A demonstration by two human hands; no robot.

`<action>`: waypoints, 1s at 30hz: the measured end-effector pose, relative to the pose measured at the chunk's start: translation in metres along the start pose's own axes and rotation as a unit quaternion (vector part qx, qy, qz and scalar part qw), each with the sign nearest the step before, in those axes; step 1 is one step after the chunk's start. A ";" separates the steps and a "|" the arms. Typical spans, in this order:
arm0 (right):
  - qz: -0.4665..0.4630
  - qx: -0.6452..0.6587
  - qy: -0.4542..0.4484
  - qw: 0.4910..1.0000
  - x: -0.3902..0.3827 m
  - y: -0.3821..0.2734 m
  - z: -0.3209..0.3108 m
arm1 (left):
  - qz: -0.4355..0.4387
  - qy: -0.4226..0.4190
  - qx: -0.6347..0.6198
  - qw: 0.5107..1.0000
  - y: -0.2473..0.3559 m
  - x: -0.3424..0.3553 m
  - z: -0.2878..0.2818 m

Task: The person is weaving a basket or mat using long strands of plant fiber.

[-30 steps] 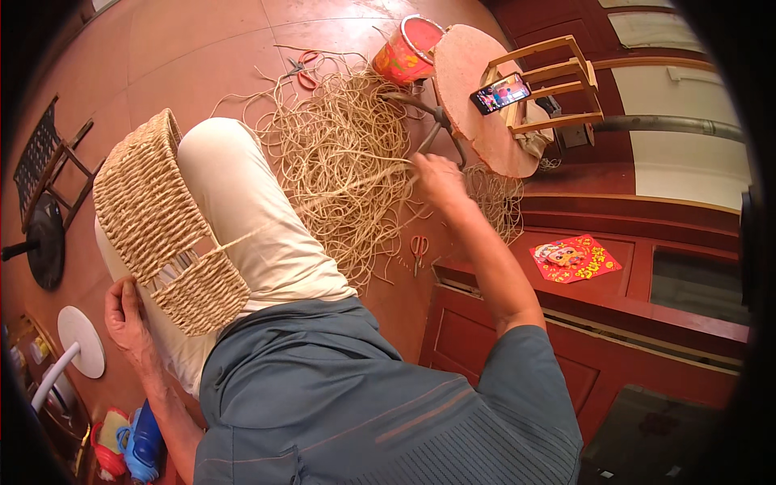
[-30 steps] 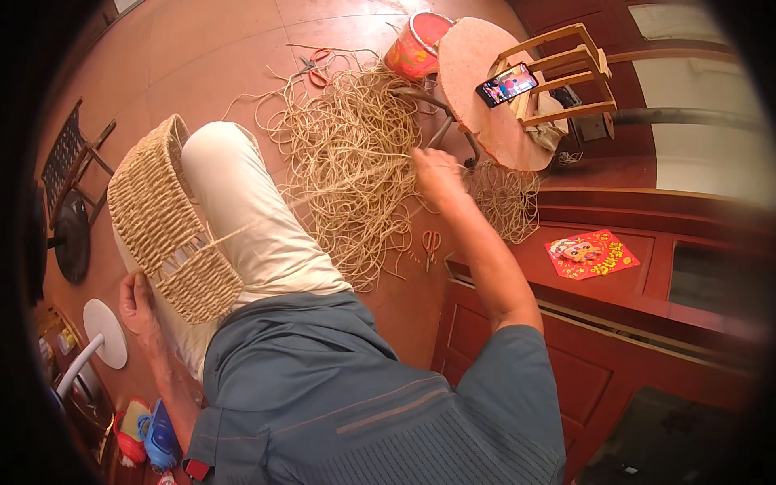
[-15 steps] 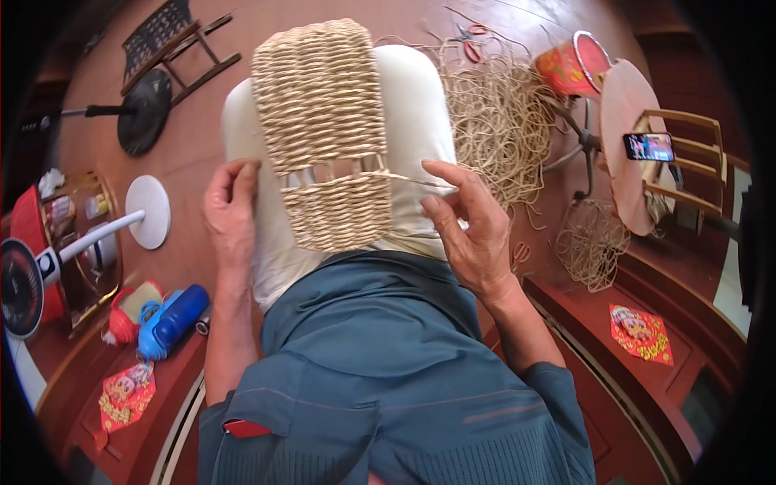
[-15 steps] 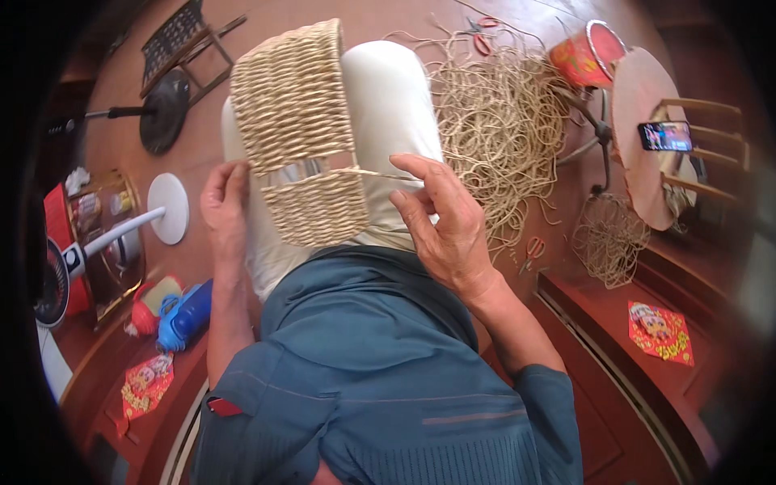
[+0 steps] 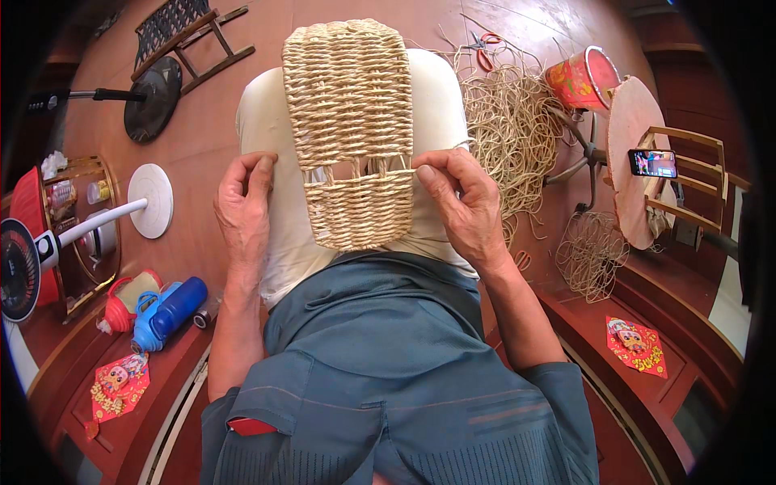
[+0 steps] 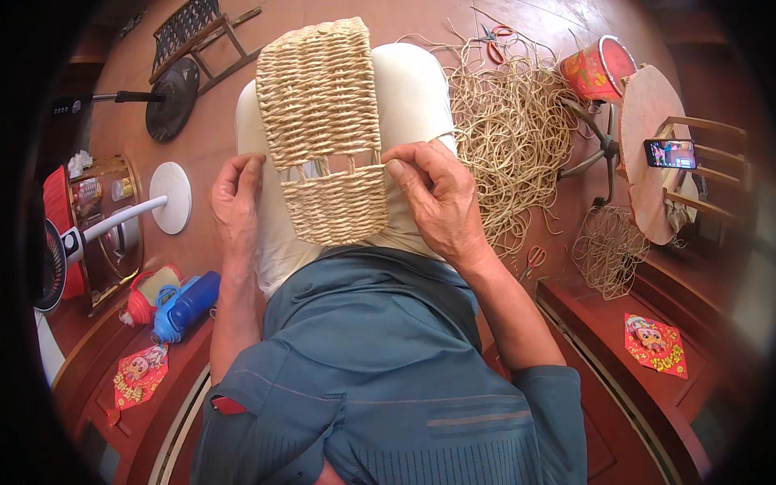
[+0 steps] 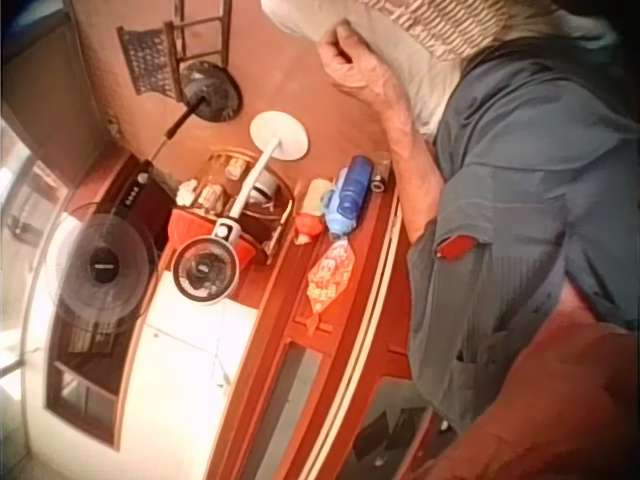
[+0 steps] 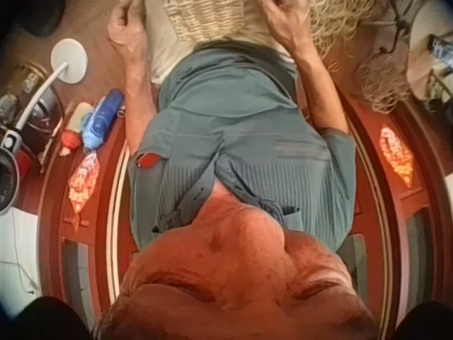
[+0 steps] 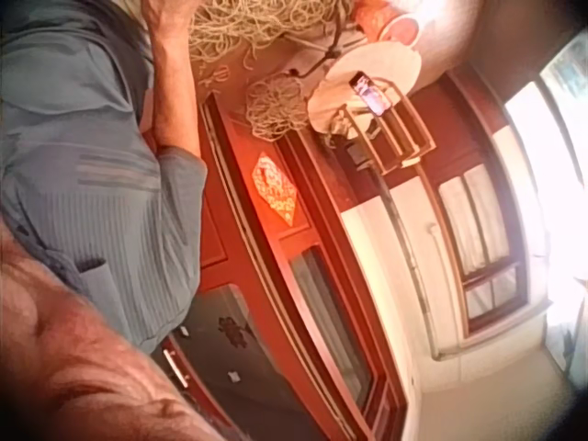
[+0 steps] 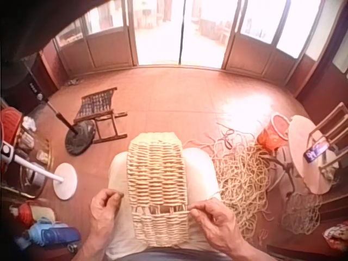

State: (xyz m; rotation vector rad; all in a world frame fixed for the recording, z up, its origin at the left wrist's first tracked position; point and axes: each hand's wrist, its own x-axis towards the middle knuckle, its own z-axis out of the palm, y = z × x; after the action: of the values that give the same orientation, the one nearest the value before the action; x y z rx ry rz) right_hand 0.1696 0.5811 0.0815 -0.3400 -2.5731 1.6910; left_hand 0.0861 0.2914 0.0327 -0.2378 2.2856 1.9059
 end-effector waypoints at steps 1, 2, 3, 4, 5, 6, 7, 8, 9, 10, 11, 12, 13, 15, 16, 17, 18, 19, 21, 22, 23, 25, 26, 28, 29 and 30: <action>0.000 -0.001 0.000 1.000 0.002 0.000 0.000 | 0.000 0.000 -0.001 1.000 0.001 0.000 0.001; 0.001 0.003 -0.001 1.000 0.003 -0.001 0.001 | -0.009 0.004 0.001 1.000 0.002 0.000 0.001; 0.002 0.006 -0.001 1.000 0.004 -0.001 0.001 | -0.017 0.007 0.004 1.000 0.003 0.000 0.003; 0.002 0.002 0.001 1.000 0.005 0.000 -0.001 | -0.017 0.005 0.000 1.000 0.001 0.000 0.004; -0.006 0.011 -0.003 1.000 0.006 0.002 -0.004 | -0.003 0.002 0.008 1.000 -0.002 0.001 0.006; -0.014 0.018 -0.006 1.000 0.006 0.004 -0.007 | 0.011 -0.002 0.014 1.000 -0.004 0.002 0.008; -0.014 0.008 0.001 1.000 0.006 0.005 -0.004 | 0.014 -0.010 0.005 1.000 -0.006 0.004 0.004; -0.009 0.042 -0.003 0.999 0.009 0.007 0.000 | 0.023 0.010 -0.005 1.000 -0.012 0.007 0.002; -0.005 0.073 -0.007 0.997 0.012 0.006 0.002 | 0.030 0.029 -0.019 0.999 -0.019 0.008 0.001; 0.008 0.063 0.010 0.998 0.013 0.005 0.004 | 0.020 0.024 -0.007 1.000 -0.022 0.008 -0.002; 0.022 0.052 0.029 0.998 0.012 0.003 0.007 | 0.010 0.016 0.006 1.000 -0.022 0.009 -0.008; 0.016 0.041 0.047 0.998 0.012 0.001 0.007 | 0.011 0.011 0.001 1.000 -0.026 0.011 -0.013; 0.009 0.033 0.061 0.998 0.012 -0.001 0.008 | 0.012 0.011 -0.001 1.000 -0.031 0.014 -0.016; 0.052 0.045 0.052 0.996 0.007 -0.003 0.009 | 0.000 -0.011 -0.048 0.999 -0.040 0.018 -0.019; 0.068 0.082 0.048 0.993 0.006 -0.001 0.011 | -0.016 -0.018 -0.081 0.996 -0.045 0.021 -0.019; 0.082 0.123 0.039 0.988 0.005 -0.001 0.013 | -0.014 -0.023 -0.085 0.996 -0.046 0.022 -0.019; 0.081 0.120 0.043 0.989 0.004 -0.002 0.013 | -0.004 -0.024 -0.092 0.995 -0.048 0.023 -0.020; 0.084 0.147 0.037 0.985 0.004 -0.005 0.014 | 0.005 -0.024 -0.099 0.995 -0.049 0.023 -0.020; 0.087 0.171 0.033 0.981 0.003 -0.006 0.013 | 0.004 -0.023 -0.094 0.995 -0.043 0.022 -0.017; 0.086 0.171 0.028 0.981 0.003 -0.006 0.013 | 0.002 -0.017 -0.087 0.996 -0.041 0.020 -0.017; 0.084 0.172 0.023 0.981 0.004 -0.005 0.014 | 0.004 -0.019 -0.088 0.996 -0.042 0.021 -0.018; 0.075 0.171 0.030 0.982 0.003 -0.007 0.016 | 0.012 -0.032 -0.078 0.996 -0.046 0.025 -0.026; 0.094 0.179 0.025 0.979 0.002 -0.010 0.016 | 0.013 -0.033 -0.078 0.996 -0.045 0.025 -0.027; 0.109 0.200 0.025 0.973 0.001 -0.012 0.018 | 0.008 -0.018 -0.087 0.996 -0.042 0.026 -0.030; 0.109 0.200 0.027 0.973 0.001 -0.011 0.020 | 0.009 -0.020 -0.088 0.996 -0.036 0.025 -0.031; 0.104 0.200 0.032 0.974 0.001 -0.010 0.022 | 0.044 -0.015 -0.064 0.997 -0.028 0.022 -0.032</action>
State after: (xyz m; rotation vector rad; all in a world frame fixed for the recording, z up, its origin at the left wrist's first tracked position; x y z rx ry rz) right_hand 0.1641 0.5579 0.0816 -0.6420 -2.1413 2.1709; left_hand 0.0702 0.2544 0.0066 -0.1249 2.1910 2.0874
